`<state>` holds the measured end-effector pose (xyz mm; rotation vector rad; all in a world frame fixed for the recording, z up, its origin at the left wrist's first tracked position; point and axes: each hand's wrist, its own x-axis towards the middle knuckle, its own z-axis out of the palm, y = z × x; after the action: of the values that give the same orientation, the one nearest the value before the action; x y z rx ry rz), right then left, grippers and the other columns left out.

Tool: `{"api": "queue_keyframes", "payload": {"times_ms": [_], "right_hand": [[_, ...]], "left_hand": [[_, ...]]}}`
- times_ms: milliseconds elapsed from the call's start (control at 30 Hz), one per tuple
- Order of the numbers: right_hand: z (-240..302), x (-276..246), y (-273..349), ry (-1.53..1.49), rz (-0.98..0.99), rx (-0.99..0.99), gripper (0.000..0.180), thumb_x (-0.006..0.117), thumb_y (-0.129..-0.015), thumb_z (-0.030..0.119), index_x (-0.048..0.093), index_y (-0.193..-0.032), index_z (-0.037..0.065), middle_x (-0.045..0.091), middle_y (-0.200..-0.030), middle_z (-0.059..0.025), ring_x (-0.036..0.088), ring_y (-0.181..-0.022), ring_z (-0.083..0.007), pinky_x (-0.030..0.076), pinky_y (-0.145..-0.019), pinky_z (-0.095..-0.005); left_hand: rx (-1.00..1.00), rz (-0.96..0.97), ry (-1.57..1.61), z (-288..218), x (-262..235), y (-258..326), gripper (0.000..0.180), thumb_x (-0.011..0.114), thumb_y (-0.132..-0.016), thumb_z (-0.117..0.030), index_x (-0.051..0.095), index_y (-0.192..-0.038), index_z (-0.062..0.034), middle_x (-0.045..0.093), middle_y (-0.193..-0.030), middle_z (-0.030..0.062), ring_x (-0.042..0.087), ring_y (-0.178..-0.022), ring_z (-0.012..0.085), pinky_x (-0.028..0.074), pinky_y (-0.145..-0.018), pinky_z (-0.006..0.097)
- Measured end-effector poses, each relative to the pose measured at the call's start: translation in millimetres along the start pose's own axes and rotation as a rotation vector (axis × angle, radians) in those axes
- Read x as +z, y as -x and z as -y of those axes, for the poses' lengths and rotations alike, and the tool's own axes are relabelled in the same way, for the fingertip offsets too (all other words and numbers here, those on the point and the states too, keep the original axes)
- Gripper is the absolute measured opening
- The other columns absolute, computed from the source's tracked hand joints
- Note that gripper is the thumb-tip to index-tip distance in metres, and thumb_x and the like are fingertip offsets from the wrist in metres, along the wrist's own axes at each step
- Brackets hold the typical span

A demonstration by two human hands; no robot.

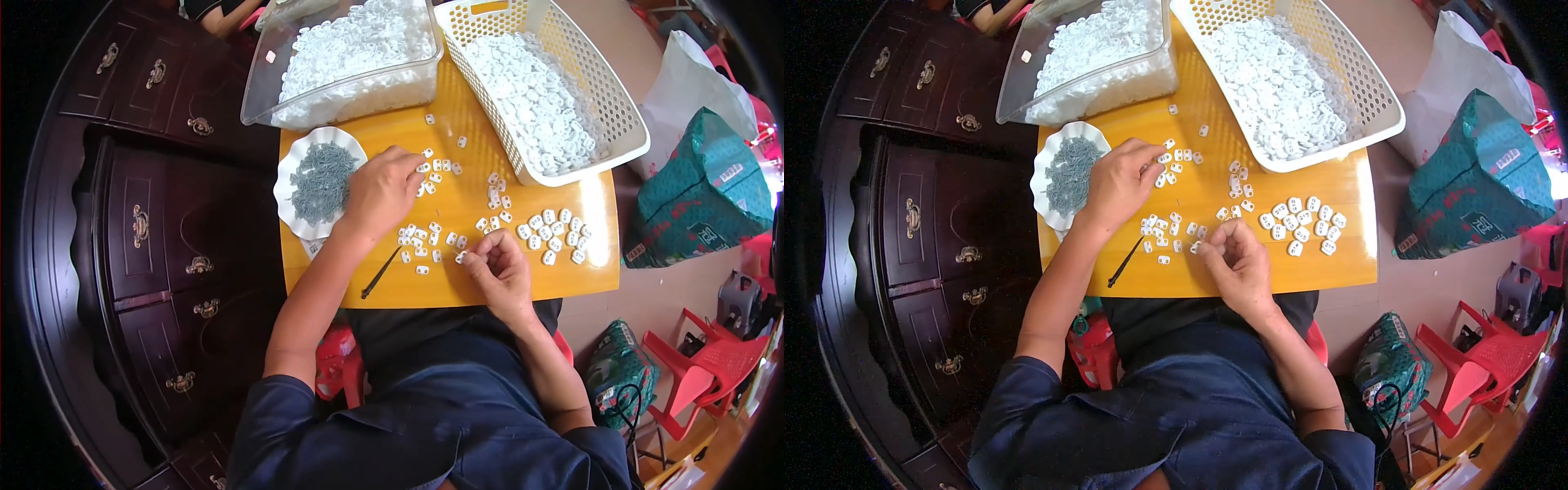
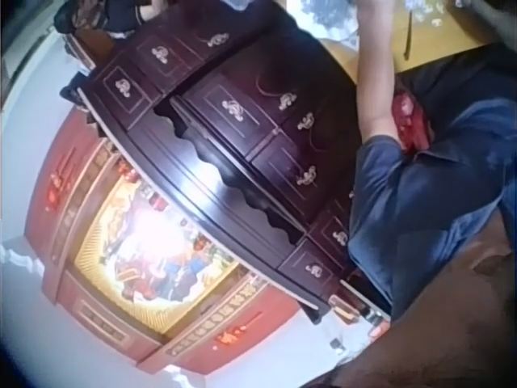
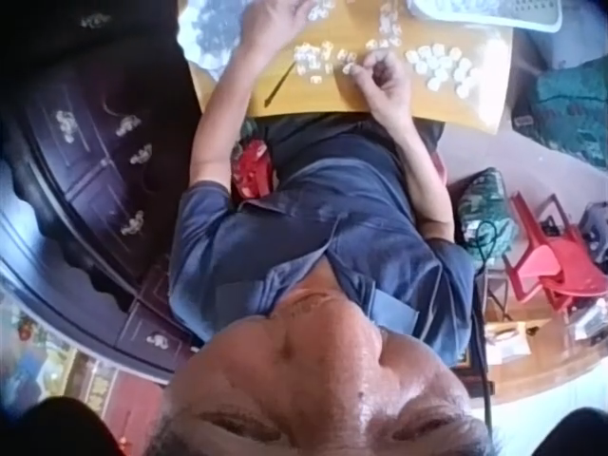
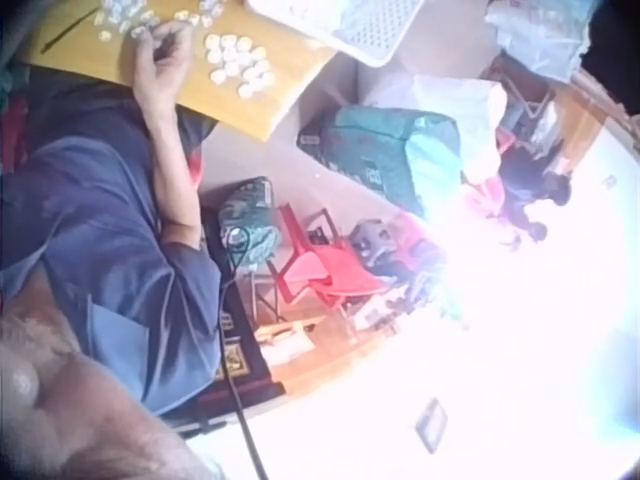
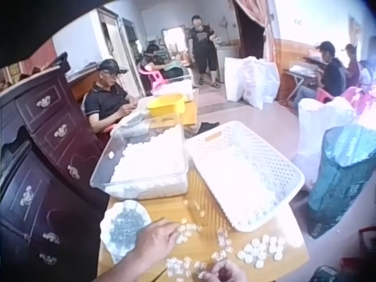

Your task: Assembling small white plastic components by inserting metal pins by hand.

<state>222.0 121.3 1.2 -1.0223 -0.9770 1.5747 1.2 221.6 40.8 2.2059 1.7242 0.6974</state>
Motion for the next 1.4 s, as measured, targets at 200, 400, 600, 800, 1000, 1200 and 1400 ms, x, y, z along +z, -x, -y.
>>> {"api": "queue_keyframes", "payload": {"times_ms": [200, 400, 600, 800, 1000, 1200, 1400], "right_hand": [[-0.9, -1.3, -0.3, -0.010, 0.008, 0.003, 0.018, 0.070, -0.097, -0.001, 0.054, -0.095, 0.007, 0.048, -0.077, 0.0109, 0.040, -0.066, 0.0019, 0.031, -0.057, -0.0181], [0.6, -2.1, -0.3, 0.032, 0.004, 0.001, 0.017, 0.070, -0.097, -0.001, 0.054, -0.094, 0.007, 0.047, -0.075, 0.0111, 0.039, -0.065, 0.0021, 0.030, -0.056, -0.0182], [5.0, -3.6, -0.5, -0.002, 0.003, 0.023, 0.017, 0.069, -0.098, -0.001, 0.053, -0.097, 0.007, 0.049, -0.078, 0.0105, 0.042, -0.068, 0.0016, 0.033, -0.059, -0.0176], [10.0, -4.8, -1.4, -0.114, 0.018, 0.057, 0.016, 0.065, -0.100, -0.002, 0.052, -0.100, 0.007, 0.052, -0.085, 0.0082, 0.047, -0.074, 0.0011, 0.037, -0.065, -0.0176], [10.6, -3.5, -0.9, -0.123, 0.008, 0.049, 0.016, 0.065, -0.100, -0.002, 0.052, -0.103, 0.006, 0.053, -0.090, 0.0072, 0.049, -0.078, 0.0004, 0.039, -0.068, -0.0179], [8.6, -3.1, -0.3, -0.111, 0.014, 0.039, 0.016, 0.066, -0.099, -0.002, 0.052, -0.103, 0.006, 0.054, -0.091, 0.0069, 0.049, -0.079, 0.0001, 0.040, -0.069, -0.0179], [7.5, -4.3, 0.1, -0.097, 0.003, 0.038, 0.017, 0.067, -0.098, -0.003, 0.053, -0.103, 0.006, 0.053, -0.090, 0.0071, 0.049, -0.079, -0.0001, 0.040, -0.069, -0.0185]], "left_hand": [[-0.002, 0.046, -0.054, 3.1, 6.8, -8.3, 0.011, 0.072, -0.090, -0.015, 0.074, -0.099, -0.0078, 0.070, -0.098, 0.0101, 0.069, -0.093, 0.0341, 0.056, -0.078, 0.046], [-0.035, 0.095, -0.011, 1.2, 5.7, -14.7, 0.009, 0.071, -0.089, -0.012, 0.066, -0.094, -0.0057, 0.068, -0.094, 0.0112, 0.068, -0.090, 0.0353, 0.055, -0.077, 0.048], [-0.038, 0.118, 0.126, -8.9, -5.0, -7.6, 0.017, 0.070, -0.089, -0.003, 0.067, -0.105, -0.0025, 0.067, -0.086, 0.0078, 0.066, -0.073, 0.0187, 0.052, -0.066, 0.032], [-0.259, 0.314, 0.713, -22.0, -9.9, 28.4, 0.021, 0.066, -0.096, -0.003, 0.066, -0.116, 0.0017, 0.069, -0.093, 0.0042, 0.063, -0.078, 0.0076, 0.052, -0.071, 0.024], [-0.406, 0.299, 1.043, -39.7, 2.8, 55.8, 0.011, 0.065, -0.099, -0.002, 0.064, -0.110, 0.0015, 0.065, -0.096, -0.0011, 0.059, -0.084, 0.0033, 0.051, -0.075, 0.021], [-0.373, 0.286, 1.055, -45.6, 11.3, 64.3, 0.012, 0.065, -0.099, -0.003, 0.064, -0.110, 0.0011, 0.066, -0.096, -0.0006, 0.060, -0.084, 0.0035, 0.051, -0.075, 0.021], [-0.378, 0.269, 1.070, -51.1, 10.6, 64.6, 0.011, 0.066, -0.099, -0.002, 0.065, -0.109, 0.0017, 0.066, -0.094, -0.0008, 0.060, -0.082, 0.0029, 0.051, -0.073, 0.020]]}}
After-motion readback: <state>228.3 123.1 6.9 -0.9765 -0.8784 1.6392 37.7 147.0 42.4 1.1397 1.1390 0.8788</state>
